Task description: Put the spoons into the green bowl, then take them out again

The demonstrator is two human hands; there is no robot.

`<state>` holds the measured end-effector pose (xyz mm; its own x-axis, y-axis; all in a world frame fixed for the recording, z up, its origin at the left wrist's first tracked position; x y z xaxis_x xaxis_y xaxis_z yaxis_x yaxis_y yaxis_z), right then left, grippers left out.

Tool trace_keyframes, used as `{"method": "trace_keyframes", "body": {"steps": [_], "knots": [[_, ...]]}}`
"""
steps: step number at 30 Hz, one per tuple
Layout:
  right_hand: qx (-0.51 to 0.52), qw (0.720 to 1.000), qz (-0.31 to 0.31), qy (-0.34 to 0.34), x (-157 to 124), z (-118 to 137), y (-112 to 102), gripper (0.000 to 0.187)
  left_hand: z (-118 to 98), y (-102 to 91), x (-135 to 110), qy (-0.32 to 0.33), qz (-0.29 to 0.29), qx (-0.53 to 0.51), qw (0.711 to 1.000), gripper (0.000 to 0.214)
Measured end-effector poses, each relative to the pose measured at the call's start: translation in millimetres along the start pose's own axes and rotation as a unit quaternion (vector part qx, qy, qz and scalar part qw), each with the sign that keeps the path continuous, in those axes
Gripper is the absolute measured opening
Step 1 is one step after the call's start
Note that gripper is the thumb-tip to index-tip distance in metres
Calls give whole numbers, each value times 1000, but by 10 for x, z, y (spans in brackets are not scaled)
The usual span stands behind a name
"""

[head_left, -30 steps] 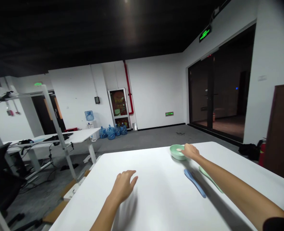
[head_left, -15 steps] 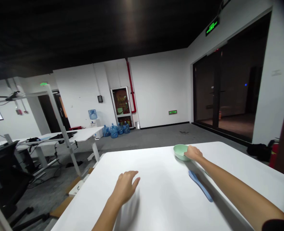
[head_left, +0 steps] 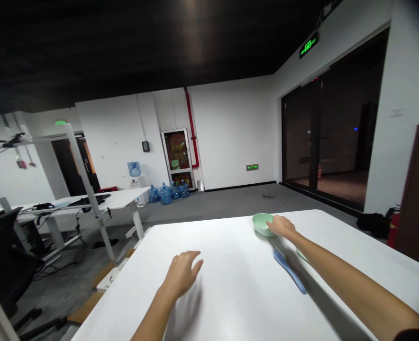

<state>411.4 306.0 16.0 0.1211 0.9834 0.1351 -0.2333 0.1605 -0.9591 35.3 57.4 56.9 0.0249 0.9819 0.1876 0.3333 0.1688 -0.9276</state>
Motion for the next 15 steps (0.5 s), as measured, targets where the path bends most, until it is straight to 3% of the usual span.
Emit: {"method": "trace_keyframes", "body": {"steps": [9,15], "knots": [[19,996,-33,-84,-599,110,-492,63,9,13,-7,0,2,6,1000,51],[44,989,-32,-139,-1032,31,-607,70,46,5,-23,2,-6,10,1000,52]]}}
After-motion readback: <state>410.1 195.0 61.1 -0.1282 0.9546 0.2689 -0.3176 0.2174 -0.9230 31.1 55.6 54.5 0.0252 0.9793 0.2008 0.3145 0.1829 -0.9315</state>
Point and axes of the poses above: each hand's wrist, its own x-axis towards the middle knuckle, its own y-axis out of the palm, z = x × y, the point moved 8 cm from there along x, towards the middle knuckle, and after that the axes turned 4 degrees about -x, right-handed, at the moved point
